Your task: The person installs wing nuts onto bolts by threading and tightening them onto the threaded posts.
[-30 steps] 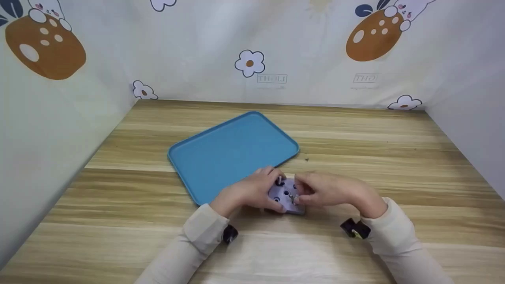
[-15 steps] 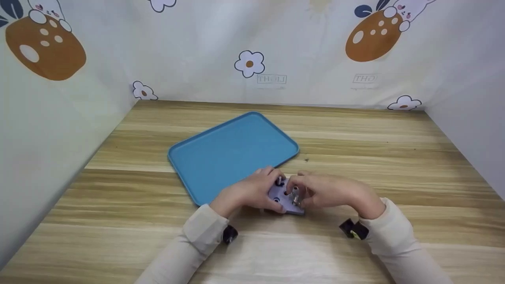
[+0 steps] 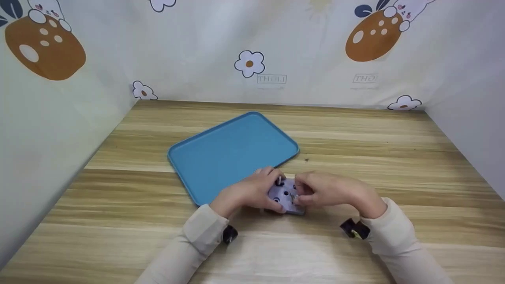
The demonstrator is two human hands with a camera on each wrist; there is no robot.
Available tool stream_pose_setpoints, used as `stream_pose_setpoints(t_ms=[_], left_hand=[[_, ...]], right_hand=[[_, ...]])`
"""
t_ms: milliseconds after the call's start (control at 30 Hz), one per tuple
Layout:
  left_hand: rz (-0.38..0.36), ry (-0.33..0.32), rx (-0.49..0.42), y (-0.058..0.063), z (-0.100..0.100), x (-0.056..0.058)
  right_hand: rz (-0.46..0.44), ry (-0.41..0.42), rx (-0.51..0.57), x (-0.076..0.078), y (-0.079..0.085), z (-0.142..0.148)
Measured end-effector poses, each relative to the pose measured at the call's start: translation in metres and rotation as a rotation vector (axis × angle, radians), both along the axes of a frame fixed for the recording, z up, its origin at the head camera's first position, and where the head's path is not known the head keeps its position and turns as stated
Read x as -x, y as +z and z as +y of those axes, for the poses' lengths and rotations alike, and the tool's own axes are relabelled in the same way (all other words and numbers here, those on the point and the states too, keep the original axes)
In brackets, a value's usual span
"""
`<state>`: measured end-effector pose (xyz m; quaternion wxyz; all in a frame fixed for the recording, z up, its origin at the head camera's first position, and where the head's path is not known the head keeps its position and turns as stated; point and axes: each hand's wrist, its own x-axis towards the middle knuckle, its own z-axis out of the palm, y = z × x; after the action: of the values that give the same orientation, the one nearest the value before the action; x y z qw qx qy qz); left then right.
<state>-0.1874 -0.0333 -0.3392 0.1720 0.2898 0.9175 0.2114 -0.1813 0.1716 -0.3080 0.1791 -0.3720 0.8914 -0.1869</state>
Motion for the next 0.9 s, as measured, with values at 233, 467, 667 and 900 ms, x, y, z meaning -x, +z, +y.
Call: stream_pose_setpoints(t_ms=[233, 467, 667, 900], left_hand=[[0.002, -0.009, 0.008, 0.0, -0.0004, 0.0001], [0.005, -0.009, 0.005, -0.0002, 0.0, 0.0004], [0.008, -0.005, -0.002, -0.0006, -0.0001, -0.0003], [0.016, -0.007, 0.0, -0.0007, 0.0005, -0.0002]], right_hand=[[0.015, 0.119, 0.004, -0.0028, 0.0023, 0.0006], [0.027, 0.082, -0.039, -0.0034, 0.0008, -0.0014], [0.035, -0.004, -0.043, -0.0029, -0.0024, -0.0018], [0.066, -0.046, -0.073, -0.0015, -0.0032, -0.001]])
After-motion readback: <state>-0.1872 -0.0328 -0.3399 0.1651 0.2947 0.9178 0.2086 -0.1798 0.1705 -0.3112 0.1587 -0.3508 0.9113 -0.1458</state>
